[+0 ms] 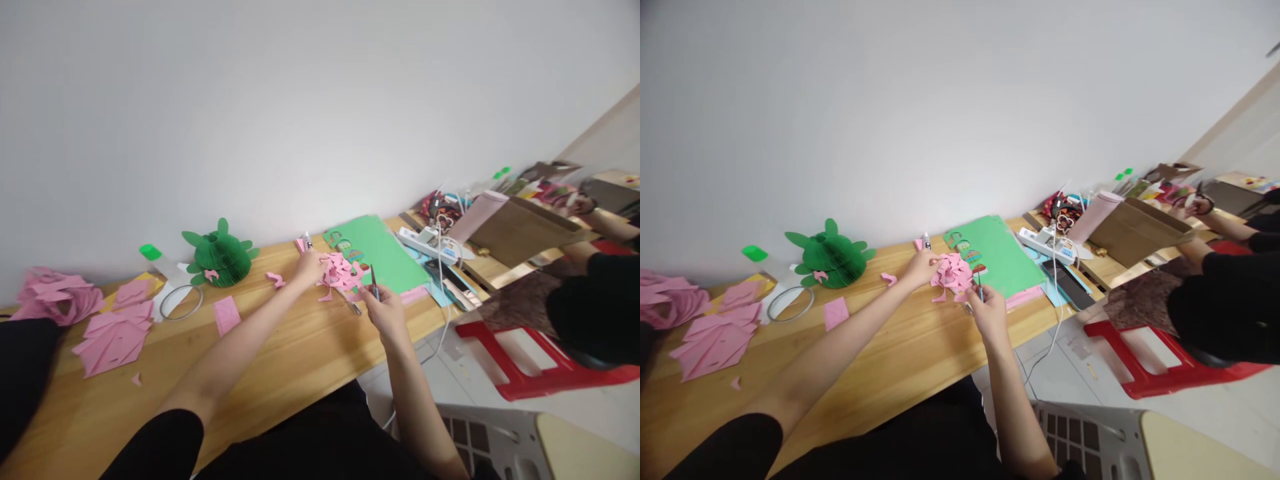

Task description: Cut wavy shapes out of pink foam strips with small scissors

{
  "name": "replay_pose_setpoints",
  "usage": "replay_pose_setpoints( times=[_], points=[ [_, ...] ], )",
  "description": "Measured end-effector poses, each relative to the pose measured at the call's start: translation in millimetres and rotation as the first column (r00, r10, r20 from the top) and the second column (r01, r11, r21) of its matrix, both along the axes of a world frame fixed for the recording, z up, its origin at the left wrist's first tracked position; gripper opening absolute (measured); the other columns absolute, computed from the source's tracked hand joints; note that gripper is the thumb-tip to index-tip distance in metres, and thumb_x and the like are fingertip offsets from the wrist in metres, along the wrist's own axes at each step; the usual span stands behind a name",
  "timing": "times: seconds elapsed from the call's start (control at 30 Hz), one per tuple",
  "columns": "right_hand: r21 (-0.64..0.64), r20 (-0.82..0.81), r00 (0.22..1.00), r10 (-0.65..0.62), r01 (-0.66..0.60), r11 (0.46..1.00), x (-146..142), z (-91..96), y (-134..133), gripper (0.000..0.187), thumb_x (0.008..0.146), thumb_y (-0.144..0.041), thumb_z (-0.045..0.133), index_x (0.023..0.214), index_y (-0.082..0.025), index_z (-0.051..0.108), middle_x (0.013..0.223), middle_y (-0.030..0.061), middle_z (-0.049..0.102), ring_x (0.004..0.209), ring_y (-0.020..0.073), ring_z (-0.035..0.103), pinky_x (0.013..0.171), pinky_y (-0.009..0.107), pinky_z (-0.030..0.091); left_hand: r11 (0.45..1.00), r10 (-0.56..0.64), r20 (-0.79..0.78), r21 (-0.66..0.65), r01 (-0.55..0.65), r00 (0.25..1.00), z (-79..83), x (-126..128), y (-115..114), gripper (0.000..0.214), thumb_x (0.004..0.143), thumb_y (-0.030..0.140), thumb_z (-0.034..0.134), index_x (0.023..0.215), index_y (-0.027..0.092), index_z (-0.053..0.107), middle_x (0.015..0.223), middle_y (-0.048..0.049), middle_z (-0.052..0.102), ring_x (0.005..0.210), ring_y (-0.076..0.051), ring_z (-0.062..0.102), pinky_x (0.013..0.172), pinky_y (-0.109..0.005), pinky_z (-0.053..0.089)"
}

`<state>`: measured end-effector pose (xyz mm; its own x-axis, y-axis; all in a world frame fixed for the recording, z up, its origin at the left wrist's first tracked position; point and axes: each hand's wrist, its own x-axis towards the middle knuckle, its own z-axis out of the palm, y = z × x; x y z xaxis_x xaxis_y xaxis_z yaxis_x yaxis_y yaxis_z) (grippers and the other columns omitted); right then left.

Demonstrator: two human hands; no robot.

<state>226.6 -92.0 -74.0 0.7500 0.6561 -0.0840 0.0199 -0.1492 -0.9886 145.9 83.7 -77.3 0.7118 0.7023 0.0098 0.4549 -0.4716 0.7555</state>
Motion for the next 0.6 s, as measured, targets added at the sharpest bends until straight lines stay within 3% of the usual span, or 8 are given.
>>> replay_pose_setpoints(
  times=[0.1,0.23,0.4,0.5,0.6],
  points=[
    [-0.032,-0.002,0.997,0.072,-0.072,0.997,0,-4.6,-1,0.027,0.068,-0.044,0.064,0.068,-0.02,0.054,0.045,-0.0101,0.032,0.04,0.008,0.024,0.04,0.025,0.016,0.991,0.081,-0.01,0.111,-0.079,0.997,1.3,-19,14,0.033,0.094,0.034,0.058,0.123,0.018,0.059,0.126,-0.0108,0.06,0.106,-0.023,0.062,0.089,-0.044,0.055],
    [-0.089,-0.006,0.971,0.24,-0.239,0.967,-3,-10.0,7,0.025,0.071,-0.042,0.064,0.068,-0.019,0.054,0.049,-0.0084,0.037,0.042,0.0084,0.029,0.041,0.024,0.019,0.96,0.203,-0.014,0.201,-0.196,0.979,2.4,-69,24,0.032,0.094,0.033,0.058,0.122,0.018,0.059,0.125,-0.0107,0.061,0.105,-0.022,0.063,0.089,-0.044,0.055],
    [-0.217,-0.034,0.869,0.493,-0.488,0.845,-17,-17.4,51,0.019,0.08,-0.027,0.069,0.07,-0.014,0.06,0.059,-0.0047,0.05,0.049,0.0089,0.043,0.046,0.022,0.034,0.923,0.326,-0.046,0.232,-0.308,0.944,-14.7,-122,15,0.031,0.093,0.033,0.058,0.12,0.017,0.06,0.123,-0.0104,0.062,0.105,-0.022,0.063,0.089,-0.044,0.055],
    [-0.292,-0.087,0.788,0.61,-0.605,0.741,-28,-19.2,86,0.021,0.093,-0.03,0.063,0.104,-0.013,0.065,0.099,0.0049,0.067,0.078,0.0169,0.065,0.067,0.032,0.056,0.91,0.369,-0.061,0.228,-0.347,0.927,-29.4,-133,10,0.032,0.093,0.033,0.058,0.12,0.017,0.06,0.123,-0.0104,0.062,0.104,-0.022,0.063,0.089,-0.044,0.055],
    [-0.33,-0.123,0.739,0.662,-0.66,0.675,-37,-19.4,116,0.032,0.094,-0.031,0.061,0.123,-0.016,0.059,0.122,0.0101,0.063,0.1,0.024,0.065,0.083,0.044,0.057,0.904,0.389,-0.064,0.22,-0.367,0.919,-38.9,-135,11,0.032,0.093,0.033,0.058,0.121,0.017,0.06,0.123,-0.0104,0.062,0.104,-0.022,0.063,0.088,-0.044,0.055]
  ],
)
